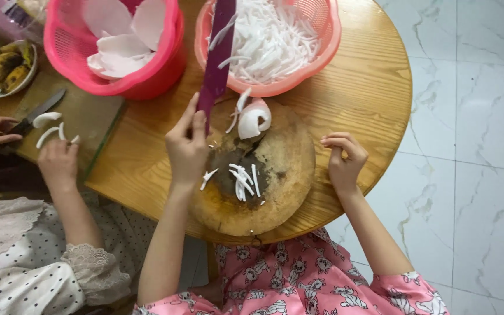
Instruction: Slicing coconut meat into thin strips on a wooden cutting board using a knife
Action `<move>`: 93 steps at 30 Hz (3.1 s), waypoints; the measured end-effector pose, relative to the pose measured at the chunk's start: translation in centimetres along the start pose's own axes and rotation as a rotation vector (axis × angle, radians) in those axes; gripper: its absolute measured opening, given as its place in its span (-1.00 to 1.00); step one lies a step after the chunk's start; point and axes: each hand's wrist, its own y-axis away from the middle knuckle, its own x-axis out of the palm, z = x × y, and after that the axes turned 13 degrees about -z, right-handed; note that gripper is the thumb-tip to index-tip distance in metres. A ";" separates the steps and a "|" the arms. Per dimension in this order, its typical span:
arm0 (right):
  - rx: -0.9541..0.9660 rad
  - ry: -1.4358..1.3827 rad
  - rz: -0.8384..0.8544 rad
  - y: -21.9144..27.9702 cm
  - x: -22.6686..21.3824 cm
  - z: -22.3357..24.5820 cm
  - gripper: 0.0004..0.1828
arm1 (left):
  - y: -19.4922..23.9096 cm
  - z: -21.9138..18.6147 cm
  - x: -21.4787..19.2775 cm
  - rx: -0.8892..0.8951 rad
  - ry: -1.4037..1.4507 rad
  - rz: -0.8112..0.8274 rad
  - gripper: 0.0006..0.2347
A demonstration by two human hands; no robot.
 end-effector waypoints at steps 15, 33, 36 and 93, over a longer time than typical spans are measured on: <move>0.116 0.572 0.764 -3.3 10.5 5.7 -0.27 | 5.0 11.0 -15.0 -0.715 0.093 0.163 -0.75; -0.114 0.241 0.937 0.6 15.4 4.2 -0.40 | 3.1 10.2 -14.4 -0.720 0.113 0.328 -0.66; -0.370 0.287 1.059 -1.5 13.4 8.5 -0.34 | 1.1 12.7 -13.8 -0.686 0.097 0.342 -0.72; 0.484 -0.072 0.840 -3.9 13.6 2.1 -0.38 | -5.6 7.3 -20.8 -0.792 -0.279 0.566 -0.69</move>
